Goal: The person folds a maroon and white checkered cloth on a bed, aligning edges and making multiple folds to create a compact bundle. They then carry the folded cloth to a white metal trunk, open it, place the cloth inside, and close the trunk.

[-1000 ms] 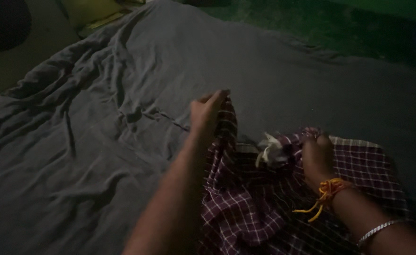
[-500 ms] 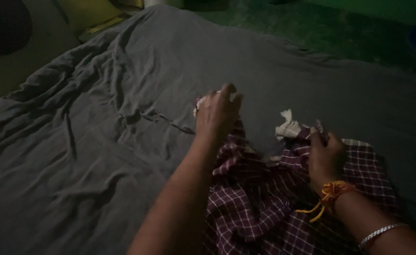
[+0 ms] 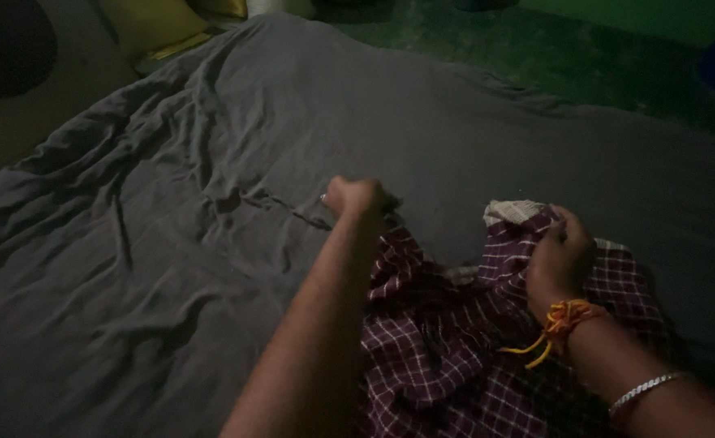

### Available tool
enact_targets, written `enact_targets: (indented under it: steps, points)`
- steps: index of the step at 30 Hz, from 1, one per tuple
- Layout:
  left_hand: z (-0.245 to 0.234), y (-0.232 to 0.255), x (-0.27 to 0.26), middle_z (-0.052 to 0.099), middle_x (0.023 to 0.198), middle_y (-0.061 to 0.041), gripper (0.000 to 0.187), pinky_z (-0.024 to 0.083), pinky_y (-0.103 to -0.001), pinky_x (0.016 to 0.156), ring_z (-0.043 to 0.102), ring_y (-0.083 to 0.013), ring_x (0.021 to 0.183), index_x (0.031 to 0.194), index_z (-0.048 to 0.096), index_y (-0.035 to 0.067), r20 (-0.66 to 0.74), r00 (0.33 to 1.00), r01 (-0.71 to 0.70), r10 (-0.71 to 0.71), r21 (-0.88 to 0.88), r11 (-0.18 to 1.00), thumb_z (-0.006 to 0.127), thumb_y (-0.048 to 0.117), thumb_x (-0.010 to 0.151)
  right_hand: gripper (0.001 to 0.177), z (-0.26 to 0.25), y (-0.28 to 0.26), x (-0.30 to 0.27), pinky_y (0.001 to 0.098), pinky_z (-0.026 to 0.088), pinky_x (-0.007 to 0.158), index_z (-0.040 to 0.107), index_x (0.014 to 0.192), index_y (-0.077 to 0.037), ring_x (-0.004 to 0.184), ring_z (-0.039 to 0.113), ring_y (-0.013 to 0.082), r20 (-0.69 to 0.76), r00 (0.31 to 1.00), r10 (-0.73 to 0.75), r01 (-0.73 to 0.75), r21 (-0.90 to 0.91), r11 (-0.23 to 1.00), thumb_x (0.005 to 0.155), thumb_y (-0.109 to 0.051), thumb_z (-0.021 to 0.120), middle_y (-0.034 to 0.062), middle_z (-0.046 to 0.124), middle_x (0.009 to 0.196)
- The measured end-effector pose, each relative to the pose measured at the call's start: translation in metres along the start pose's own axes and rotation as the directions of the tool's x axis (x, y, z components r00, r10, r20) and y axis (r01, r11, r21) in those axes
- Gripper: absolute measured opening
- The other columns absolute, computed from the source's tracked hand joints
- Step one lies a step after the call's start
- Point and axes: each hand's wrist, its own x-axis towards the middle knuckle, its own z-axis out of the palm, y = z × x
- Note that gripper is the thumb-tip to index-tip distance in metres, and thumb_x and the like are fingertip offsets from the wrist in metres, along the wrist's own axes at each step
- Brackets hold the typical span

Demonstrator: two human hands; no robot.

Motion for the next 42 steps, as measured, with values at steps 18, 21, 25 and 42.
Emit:
enact_targets:
  steps: [18,21,25,42]
  points:
    - [-0.049,0.028,-0.033,0.07,0.121,-0.01,0.035,0.06,-0.036,0.081,0.072,-0.0244,0.098,0.119,0.07,0.009,-0.252,0.705,-0.682,0.663,0.015,0.731,0.048,0.004,0.093,0.035,-0.013,-0.029,0.002,0.0344,0.05,0.067,0.069,0.107,0.004,0.074,0.062,0.0145,-0.006,0.983,-0.184,0.184,0.014,0.983,0.115,-0.021,0.046,0.0098,0.067,0.088]
    - [-0.061,0.05,-0.011,0.064,0.126,-0.013,0.046,0.056,-0.037,0.086,0.068,-0.027,0.103,0.126,0.068,0.005,-0.347,0.663,-0.736,0.663,-0.142,0.662,0.053,0.0,0.083,0.032,-0.015,-0.04,0.001,0.0349,0.05,0.066,0.067,0.111,0.003,0.072,0.061,0.0153,-0.004,0.984,-0.18,0.179,0.097,0.979,0.113,-0.021,0.046,0.0092,0.067,0.089]
    - [-0.073,0.046,0.013,0.056,0.137,-0.016,0.046,0.053,-0.04,0.092,0.065,-0.029,0.11,0.128,0.064,0.0,-0.306,0.578,-0.794,0.756,0.001,0.608,0.068,0.006,0.082,0.03,-0.015,-0.052,0.0,0.0351,0.047,0.064,0.068,0.111,-0.001,0.068,0.055,0.0177,0.014,0.998,-0.061,0.059,0.096,0.994,0.114,-0.023,0.047,0.0107,0.065,0.086]
    - [-0.007,0.0,0.001,0.071,0.129,-0.016,0.07,0.058,-0.04,0.096,0.07,-0.0305,0.116,0.137,0.058,0.008,0.684,0.483,-0.783,0.547,0.057,0.619,0.082,0.008,0.071,0.041,0.055,-0.139,-0.024,0.0371,0.056,0.09,0.062,0.126,-0.004,0.102,0.067,0.0228,0.611,0.787,0.085,-0.392,0.39,0.833,0.106,-0.033,0.04,0.0134,0.068,0.117]
